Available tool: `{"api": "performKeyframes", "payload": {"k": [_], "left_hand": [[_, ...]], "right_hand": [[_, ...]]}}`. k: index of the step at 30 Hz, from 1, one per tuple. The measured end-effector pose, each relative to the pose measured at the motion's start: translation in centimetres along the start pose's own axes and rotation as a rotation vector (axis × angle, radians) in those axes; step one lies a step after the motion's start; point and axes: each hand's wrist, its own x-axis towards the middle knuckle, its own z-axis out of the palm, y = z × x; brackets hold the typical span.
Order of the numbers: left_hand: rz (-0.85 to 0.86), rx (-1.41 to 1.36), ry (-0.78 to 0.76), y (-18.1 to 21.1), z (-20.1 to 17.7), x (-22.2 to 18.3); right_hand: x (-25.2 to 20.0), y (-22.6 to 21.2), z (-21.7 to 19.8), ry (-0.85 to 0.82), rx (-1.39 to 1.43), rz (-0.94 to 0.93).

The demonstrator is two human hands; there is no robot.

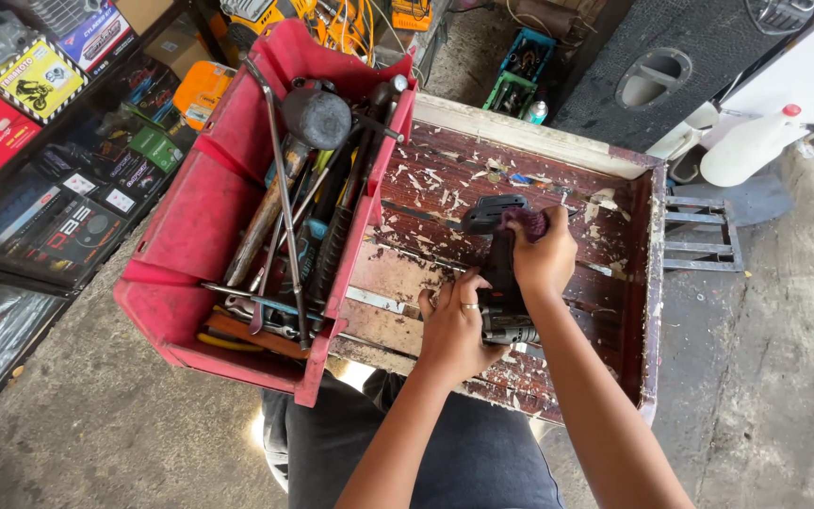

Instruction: Cleaning a cordless power drill with a purple cloth in a workshop environment.

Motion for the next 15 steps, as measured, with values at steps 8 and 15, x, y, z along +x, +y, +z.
{"api": "performKeyframes", "payload": {"k": [8, 15], "left_hand": [[-0.009, -0.010, 0.011, 0.0, -0.2, -0.4], [-0.013, 0.018, 0.021, -0.4, 0.6, -0.3]], "right_hand": [[0.7, 2.0, 0.5, 0.230, 0.171, 0.071], [0.1, 1.6, 1.4, 0.025, 0.195, -0.392]]}}
